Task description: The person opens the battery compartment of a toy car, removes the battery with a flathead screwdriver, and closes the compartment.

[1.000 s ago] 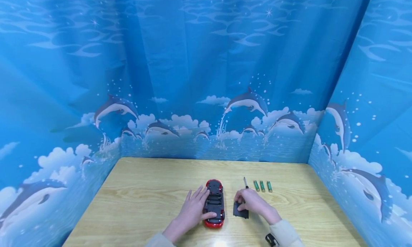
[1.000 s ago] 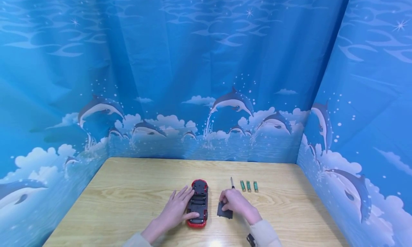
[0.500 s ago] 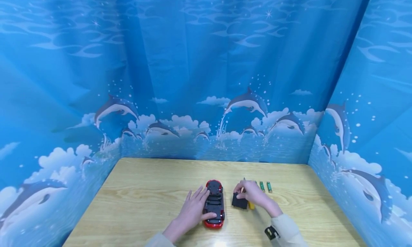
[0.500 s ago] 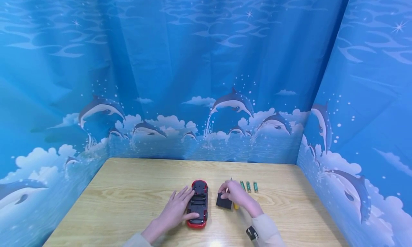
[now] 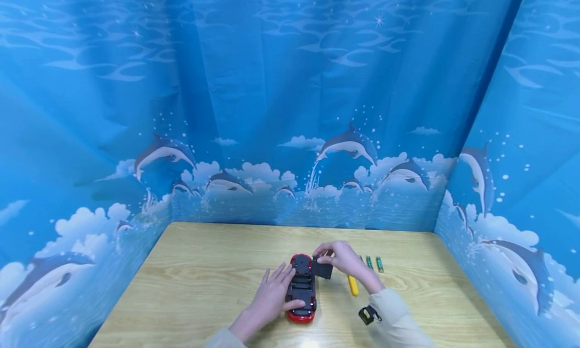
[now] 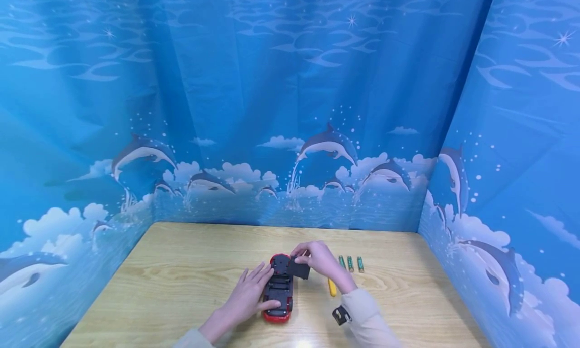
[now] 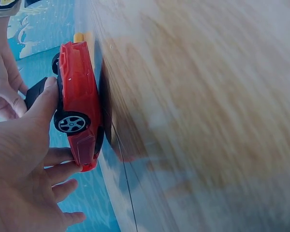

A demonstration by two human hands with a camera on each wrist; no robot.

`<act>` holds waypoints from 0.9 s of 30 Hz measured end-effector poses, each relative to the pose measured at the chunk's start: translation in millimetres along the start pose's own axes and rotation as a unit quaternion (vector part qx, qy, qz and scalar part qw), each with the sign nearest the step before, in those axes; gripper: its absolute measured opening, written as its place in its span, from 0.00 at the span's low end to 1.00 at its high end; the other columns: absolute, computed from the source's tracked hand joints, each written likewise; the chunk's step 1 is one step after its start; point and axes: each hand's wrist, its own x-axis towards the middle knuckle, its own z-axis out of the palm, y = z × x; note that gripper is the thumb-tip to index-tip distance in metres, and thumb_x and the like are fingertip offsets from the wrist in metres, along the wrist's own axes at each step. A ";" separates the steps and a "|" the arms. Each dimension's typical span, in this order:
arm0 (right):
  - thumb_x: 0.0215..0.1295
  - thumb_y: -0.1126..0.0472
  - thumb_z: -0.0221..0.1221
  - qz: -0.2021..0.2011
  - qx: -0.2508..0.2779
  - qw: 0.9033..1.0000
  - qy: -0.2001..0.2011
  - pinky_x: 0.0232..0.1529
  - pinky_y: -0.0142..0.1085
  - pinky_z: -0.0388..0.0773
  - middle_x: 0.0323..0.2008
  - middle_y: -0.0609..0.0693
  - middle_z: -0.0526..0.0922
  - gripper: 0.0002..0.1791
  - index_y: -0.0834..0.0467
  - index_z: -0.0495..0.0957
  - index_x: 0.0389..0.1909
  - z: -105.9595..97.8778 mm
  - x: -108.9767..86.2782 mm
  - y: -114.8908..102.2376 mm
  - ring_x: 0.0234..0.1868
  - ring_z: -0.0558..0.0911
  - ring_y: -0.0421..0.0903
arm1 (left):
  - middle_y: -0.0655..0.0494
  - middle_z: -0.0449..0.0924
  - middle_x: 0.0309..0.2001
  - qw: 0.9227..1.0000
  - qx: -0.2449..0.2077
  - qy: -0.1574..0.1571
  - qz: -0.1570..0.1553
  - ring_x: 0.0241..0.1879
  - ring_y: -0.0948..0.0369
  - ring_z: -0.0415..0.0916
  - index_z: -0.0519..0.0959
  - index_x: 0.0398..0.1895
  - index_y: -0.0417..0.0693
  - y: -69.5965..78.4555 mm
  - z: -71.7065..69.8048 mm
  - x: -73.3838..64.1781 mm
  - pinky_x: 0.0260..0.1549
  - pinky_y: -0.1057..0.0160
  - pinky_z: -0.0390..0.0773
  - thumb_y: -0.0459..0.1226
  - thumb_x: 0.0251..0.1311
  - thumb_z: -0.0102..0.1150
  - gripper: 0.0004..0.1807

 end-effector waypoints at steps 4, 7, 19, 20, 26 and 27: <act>0.66 0.61 0.67 -0.012 0.006 1.000 -0.001 0.38 0.33 0.81 0.37 0.44 0.89 0.07 0.54 0.88 0.44 7.2 8.1 -5.4 0.36 0.83 0.39 | 0.45 0.67 0.73 1.000 -0.008 -0.008 -0.007 0.74 0.45 0.61 0.70 0.71 0.42 0.1 0.2 -0.7 0.70 0.34 0.60 0.68 0.53 0.62 0.51; 0.65 0.60 0.68 -0.021 0.005 1.000 -0.003 0.39 0.33 0.82 0.37 0.44 0.90 0.07 0.53 0.89 0.43 13.3 13.7 -7.1 0.36 0.84 0.38 | 0.45 0.68 0.73 1.000 -0.014 -0.006 -0.006 0.73 0.45 0.62 0.70 0.71 0.42 -0.5 1.0 -1.2 0.69 0.33 0.61 0.68 0.53 0.62 0.51; 0.66 0.61 0.67 -0.037 0.012 0.998 -0.047 0.42 0.36 0.84 0.41 0.47 0.90 0.07 0.54 0.89 0.43 31.8 23.9 -15.6 0.40 0.86 0.42 | 0.44 0.64 0.75 1.000 -0.012 -0.009 0.001 0.74 0.44 0.61 0.67 0.74 0.40 0.3 1.0 -4.4 0.68 0.32 0.61 0.67 0.58 0.59 0.51; 0.66 0.61 0.67 -0.039 0.013 0.998 -0.049 0.42 0.36 0.84 0.41 0.47 0.90 0.07 0.55 0.89 0.43 33.1 24.2 -15.9 0.41 0.86 0.42 | 0.44 0.64 0.75 1.000 -0.007 -0.007 0.003 0.74 0.44 0.61 0.67 0.73 0.39 0.4 1.1 -4.8 0.68 0.32 0.61 0.67 0.58 0.59 0.51; 0.64 0.63 0.68 -0.038 0.013 0.998 -0.050 0.44 0.37 0.84 0.37 0.46 0.90 0.05 0.55 0.88 0.40 38.7 23.7 -18.7 0.39 0.87 0.43 | 0.44 0.65 0.74 1.000 0.004 0.002 0.007 0.73 0.45 0.62 0.68 0.73 0.38 0.7 1.6 -6.2 0.68 0.33 0.63 0.67 0.58 0.59 0.50; 0.64 0.63 0.68 -0.037 0.013 0.998 -0.048 0.44 0.37 0.84 0.36 0.46 0.90 0.04 0.55 0.88 0.39 39.2 23.1 -19.5 0.39 0.87 0.42 | 0.44 0.65 0.74 1.000 0.001 0.003 0.007 0.73 0.45 0.62 0.67 0.73 0.39 0.2 2.0 -6.2 0.68 0.33 0.63 0.66 0.58 0.59 0.50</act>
